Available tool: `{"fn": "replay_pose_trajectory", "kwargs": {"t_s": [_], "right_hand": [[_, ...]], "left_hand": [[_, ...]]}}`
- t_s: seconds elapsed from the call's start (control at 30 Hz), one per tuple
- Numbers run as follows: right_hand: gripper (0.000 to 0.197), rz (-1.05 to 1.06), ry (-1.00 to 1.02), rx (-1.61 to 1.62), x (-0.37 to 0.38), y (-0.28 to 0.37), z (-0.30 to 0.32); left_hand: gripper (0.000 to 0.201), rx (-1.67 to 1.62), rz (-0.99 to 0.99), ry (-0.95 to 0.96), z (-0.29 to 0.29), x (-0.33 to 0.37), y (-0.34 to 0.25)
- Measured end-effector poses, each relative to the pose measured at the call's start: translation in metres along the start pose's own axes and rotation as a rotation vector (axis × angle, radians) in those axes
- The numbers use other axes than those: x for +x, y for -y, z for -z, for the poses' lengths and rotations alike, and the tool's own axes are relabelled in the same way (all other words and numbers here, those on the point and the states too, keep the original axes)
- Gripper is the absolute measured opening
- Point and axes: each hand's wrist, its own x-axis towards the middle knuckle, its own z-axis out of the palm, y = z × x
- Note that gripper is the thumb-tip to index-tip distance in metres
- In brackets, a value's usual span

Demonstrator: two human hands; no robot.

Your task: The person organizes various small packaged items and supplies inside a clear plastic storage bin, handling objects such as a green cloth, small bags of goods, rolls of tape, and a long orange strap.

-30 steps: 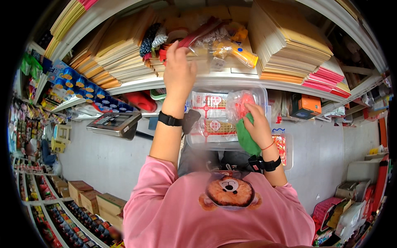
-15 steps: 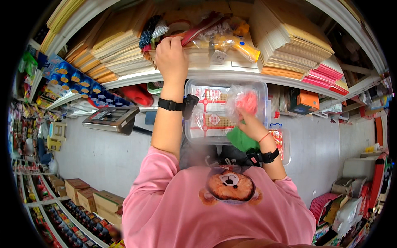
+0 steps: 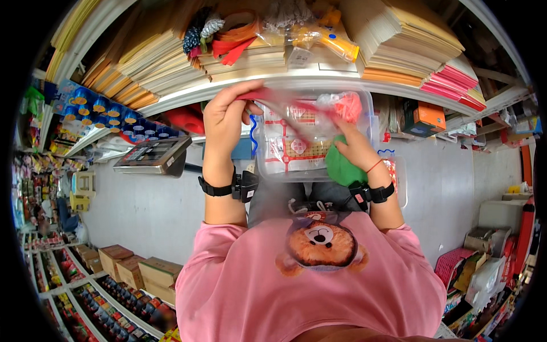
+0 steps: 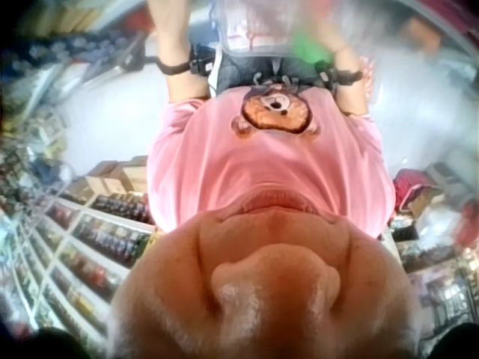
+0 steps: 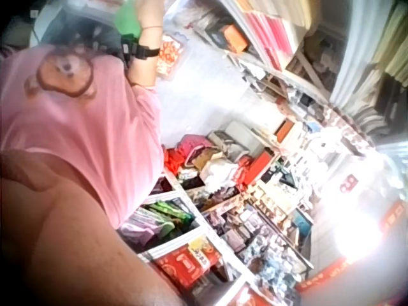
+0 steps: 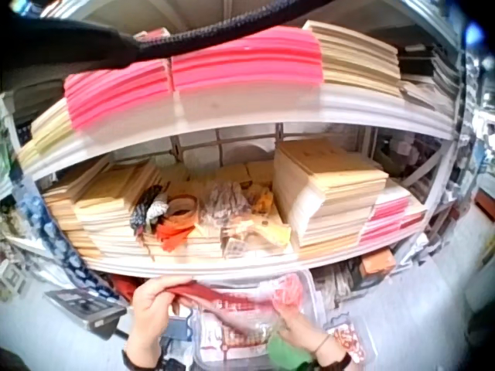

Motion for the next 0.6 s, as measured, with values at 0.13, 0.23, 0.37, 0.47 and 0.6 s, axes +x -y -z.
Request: {"fn": "replay_pose_trajectory", "kwargs": {"t_s": [0.13, 0.23, 0.37, 0.47, 0.6], "right_hand": [[0.059, 0.103, -0.046, 0.043, -0.004, 0.006, 0.015], [0.047, 0.088, -0.012, 0.076, -0.015, 0.015, 0.031], [0.041, -0.081, -0.017, 0.369, -0.024, 0.011, 0.043], [0.041, -0.094, -0.095, 0.285, -0.025, 0.0, 0.054], [0.038, -0.172, 0.077, 0.229, -0.026, -0.002, 0.058]], "left_hand": [[0.03, 0.168, -0.105, 0.262, 0.003, -0.01, 0.0], [0.027, 0.284, 0.103, 0.287, -0.011, -0.016, -0.002], [0.028, 0.196, 0.035, 0.392, -0.033, -0.022, 0.023], [0.028, 0.219, -0.167, 0.401, -0.044, -0.018, 0.019], [0.038, 0.051, 0.075, 0.47, -0.034, -0.022, 0.045]]}}
